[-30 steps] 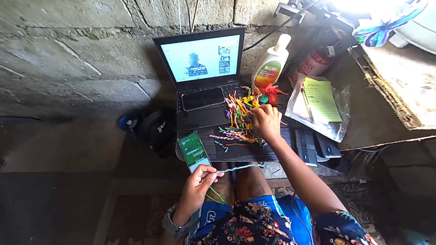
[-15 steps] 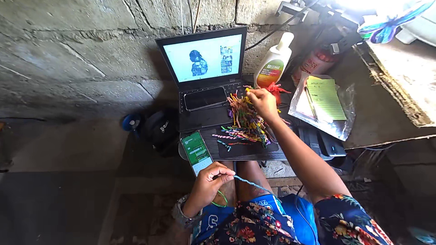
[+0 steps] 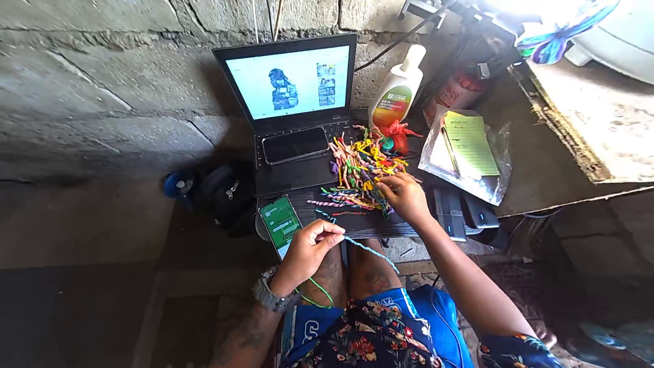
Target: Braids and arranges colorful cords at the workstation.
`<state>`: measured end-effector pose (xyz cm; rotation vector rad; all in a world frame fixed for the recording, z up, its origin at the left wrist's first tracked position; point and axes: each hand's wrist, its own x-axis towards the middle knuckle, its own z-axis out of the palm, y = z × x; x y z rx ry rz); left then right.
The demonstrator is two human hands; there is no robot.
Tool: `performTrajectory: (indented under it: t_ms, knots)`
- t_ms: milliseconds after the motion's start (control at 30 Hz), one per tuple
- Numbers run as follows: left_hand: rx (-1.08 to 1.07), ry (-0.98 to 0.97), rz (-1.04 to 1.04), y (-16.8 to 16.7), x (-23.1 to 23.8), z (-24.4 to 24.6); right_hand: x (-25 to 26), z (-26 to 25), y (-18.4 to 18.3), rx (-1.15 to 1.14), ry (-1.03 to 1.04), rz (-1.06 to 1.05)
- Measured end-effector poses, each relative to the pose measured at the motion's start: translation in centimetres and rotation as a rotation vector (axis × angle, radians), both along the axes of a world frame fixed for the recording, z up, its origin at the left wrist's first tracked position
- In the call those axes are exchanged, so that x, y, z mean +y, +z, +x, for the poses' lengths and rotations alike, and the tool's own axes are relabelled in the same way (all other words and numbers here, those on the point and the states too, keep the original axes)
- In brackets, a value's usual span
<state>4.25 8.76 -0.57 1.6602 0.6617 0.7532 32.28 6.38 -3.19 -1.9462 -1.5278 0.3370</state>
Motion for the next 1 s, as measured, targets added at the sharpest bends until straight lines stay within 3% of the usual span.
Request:
performTrajectory:
  t_ms: [133, 267, 367, 500, 633, 833, 1000]
  knots:
    - [0.037, -0.011, 0.073, 0.9, 1.2, 1.0, 1.6, -1.3, -0.4, -0.106, -0.046, -0.013]
    - [0.2, 0.078, 0.157, 0.4, 3.2, 3.0, 2.2, -1.4, -0.6, -0.065, -0.067, -0.031]
    - [0.35, 0.159, 0.17, -0.7, 5.0, 4.0, 2.0, -0.5, 0.3, 0.112, -0.106, 0.001]
    - [0.465, 0.173, 0.217, -1.0, 5.8, 4.6, 1.5, 0.5, 2.6, 0.548, -0.132, 0.25]
    - [0.285, 0.188, 0.274, -0.2, 3.9, 4.5, 0.4, 0.1, 3.2, 1.002, -0.004, 0.353]
    - [-0.102, 0.078, 0.143, 2.4, -0.2, 3.9, -4.1, -5.0, 4.0, 0.743, 0.42, 0.174]
    - [-0.216, 0.103, 0.147, 1.6, -3.2, 2.2, -6.8, -7.3, 3.4, 0.803, 0.49, 0.106]
